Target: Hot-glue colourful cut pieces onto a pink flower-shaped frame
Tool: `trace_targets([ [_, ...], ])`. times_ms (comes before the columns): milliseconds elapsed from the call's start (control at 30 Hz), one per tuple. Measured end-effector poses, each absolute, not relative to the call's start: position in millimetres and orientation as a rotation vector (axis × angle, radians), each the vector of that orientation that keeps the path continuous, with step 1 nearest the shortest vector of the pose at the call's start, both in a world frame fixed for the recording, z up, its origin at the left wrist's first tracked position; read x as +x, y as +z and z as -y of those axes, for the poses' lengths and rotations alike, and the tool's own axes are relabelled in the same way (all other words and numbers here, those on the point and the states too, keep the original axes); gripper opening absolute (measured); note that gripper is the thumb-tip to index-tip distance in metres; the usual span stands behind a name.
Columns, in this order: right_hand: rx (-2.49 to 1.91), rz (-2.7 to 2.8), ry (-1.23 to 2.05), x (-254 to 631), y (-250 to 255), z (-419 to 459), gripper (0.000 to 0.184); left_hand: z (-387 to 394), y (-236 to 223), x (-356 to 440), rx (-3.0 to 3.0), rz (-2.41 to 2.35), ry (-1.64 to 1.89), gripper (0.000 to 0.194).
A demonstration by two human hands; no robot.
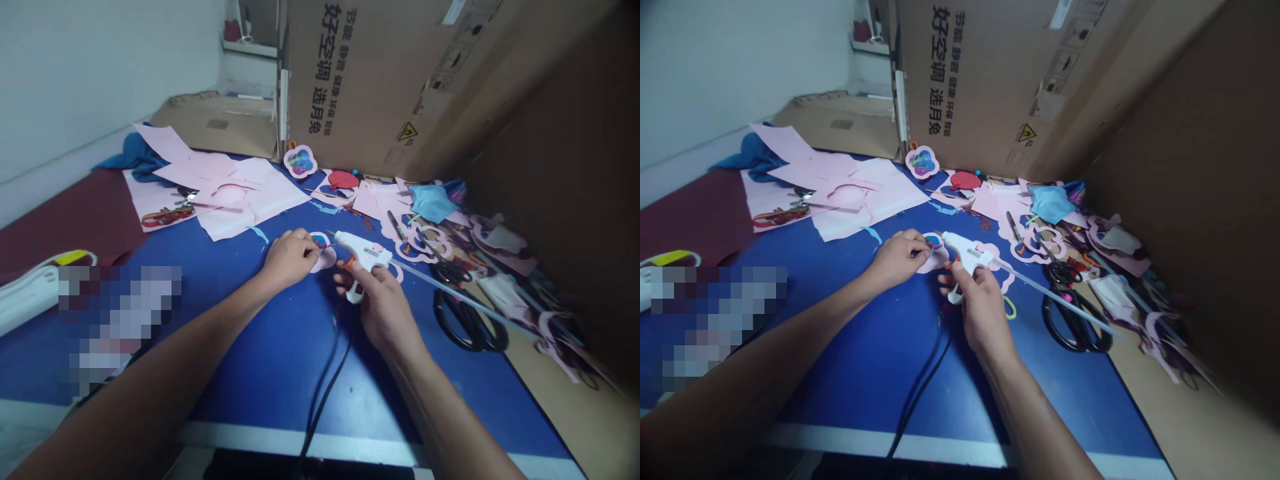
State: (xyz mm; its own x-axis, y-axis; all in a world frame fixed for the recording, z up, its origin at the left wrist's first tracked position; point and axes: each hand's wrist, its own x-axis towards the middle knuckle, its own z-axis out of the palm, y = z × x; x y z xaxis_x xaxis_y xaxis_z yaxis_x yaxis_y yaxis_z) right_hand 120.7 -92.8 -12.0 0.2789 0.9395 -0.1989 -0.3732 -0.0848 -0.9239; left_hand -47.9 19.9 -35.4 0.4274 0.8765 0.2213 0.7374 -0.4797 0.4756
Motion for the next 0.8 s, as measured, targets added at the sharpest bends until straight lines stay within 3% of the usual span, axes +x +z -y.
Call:
trace_targets([
  [233, -1.583, 1.058, 0.89, 132.7, 2.6, 119.7, 0.059, -26.9, -38.4, -51.0, 2.31, -1.339, 0.653, 0.026],
  [800, -1.726, 1.579, 0.487, 134.4, -6.1, 115.4, 0.04, -28.4, -36.5, -54.1, 2.288, -1.289, 0.625, 0.028],
])
